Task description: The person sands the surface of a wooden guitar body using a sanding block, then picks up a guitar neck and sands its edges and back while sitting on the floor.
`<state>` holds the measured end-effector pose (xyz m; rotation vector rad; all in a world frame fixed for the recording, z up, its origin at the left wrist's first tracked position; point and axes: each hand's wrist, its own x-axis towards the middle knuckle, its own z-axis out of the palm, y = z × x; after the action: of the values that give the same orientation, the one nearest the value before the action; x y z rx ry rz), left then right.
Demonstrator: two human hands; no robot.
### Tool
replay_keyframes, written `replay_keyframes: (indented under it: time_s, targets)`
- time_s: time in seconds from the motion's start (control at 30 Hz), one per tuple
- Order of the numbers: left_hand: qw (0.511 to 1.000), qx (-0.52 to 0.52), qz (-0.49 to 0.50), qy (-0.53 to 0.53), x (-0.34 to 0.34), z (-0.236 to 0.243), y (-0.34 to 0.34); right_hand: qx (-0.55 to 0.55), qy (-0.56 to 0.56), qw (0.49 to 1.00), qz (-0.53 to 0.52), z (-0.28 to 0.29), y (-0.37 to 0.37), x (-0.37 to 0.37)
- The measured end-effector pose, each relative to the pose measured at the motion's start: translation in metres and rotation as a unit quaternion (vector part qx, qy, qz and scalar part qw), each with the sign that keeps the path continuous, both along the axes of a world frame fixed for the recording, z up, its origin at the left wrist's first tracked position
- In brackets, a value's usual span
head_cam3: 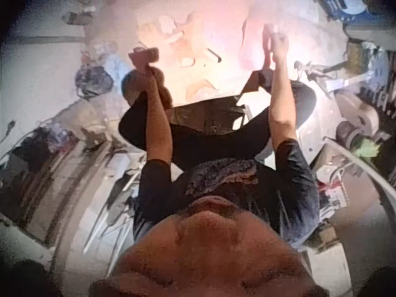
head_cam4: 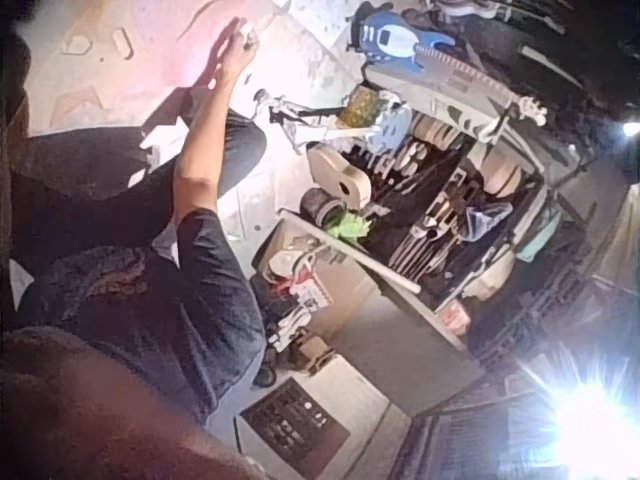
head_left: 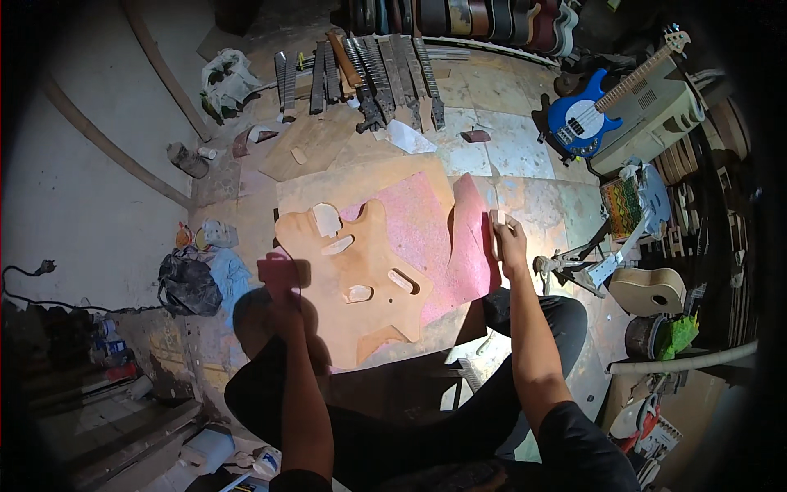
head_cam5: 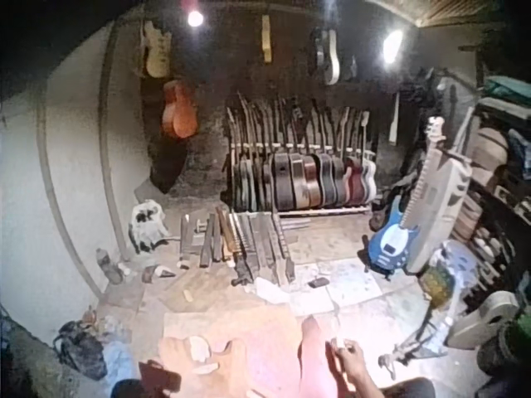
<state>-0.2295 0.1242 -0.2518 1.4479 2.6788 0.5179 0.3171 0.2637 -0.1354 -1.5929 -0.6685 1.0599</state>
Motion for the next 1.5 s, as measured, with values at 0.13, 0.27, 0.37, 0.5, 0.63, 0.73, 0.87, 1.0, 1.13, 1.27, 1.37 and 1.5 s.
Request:
replay_keyframes:
  time_s: [0.13, 0.27, 0.37, 0.5, 0.63, 0.73, 0.87, 1.0, 1.13, 1.27, 1.37, 1.5]
  targets:
    - [0.996, -0.034, 0.076, 0.010, 0.052, 0.011, -0.015, 0.058, -0.043, 0.997, 0.038, 0.010, 0.036, 0.020]
    - [0.995, -0.048, 0.080, 0.033, 0.049, 0.006, -0.072, 0.161, -0.067, 0.975, 0.134, 0.065, 0.091, -0.054]
    - [0.982, -0.037, 0.147, -0.115, 0.128, 0.051, -0.065, 0.182, -0.100, 0.956, 0.209, 0.074, 0.114, -0.046]
    - [0.953, -0.043, 0.229, -0.193, 0.137, 0.085, -0.066, 0.256, -0.222, 0.924, 0.174, 0.082, 0.112, -0.067]
    - [0.980, 0.033, 0.146, -0.131, 0.135, 0.128, -0.038, 0.160, -0.237, 0.944, 0.166, 0.081, 0.054, -0.097]
    - [0.984, 0.071, 0.067, -0.150, 0.136, 0.119, -0.003, 0.119, -0.229, 0.927, 0.273, 0.048, 0.004, -0.116]
    - [0.939, 0.101, 0.140, -0.296, 0.140, 0.102, 0.012, 0.109, -0.337, 0.886, 0.298, 0.041, -0.008, -0.137]
    - [0.919, -0.032, 0.174, -0.351, 0.154, 0.114, 0.019, 0.015, -0.139, 0.954, 0.264, 0.014, 0.010, -0.099]
    - [0.905, 0.065, 0.196, -0.373, 0.155, 0.108, 0.015, -0.028, 0.011, 0.967, 0.254, 0.020, 0.001, -0.103]
    - [0.911, 0.088, 0.117, -0.385, 0.155, 0.135, 0.027, -0.022, 0.012, 0.992, 0.123, 0.043, -0.041, -0.108]
    - [0.925, 0.081, 0.033, -0.369, 0.148, 0.155, 0.055, -0.041, -0.008, 0.999, 0.021, 0.050, -0.082, -0.109]
    - [0.922, 0.037, -0.132, -0.362, 0.127, 0.141, 0.095, -0.065, 0.005, 0.994, -0.082, 0.032, -0.147, -0.124]
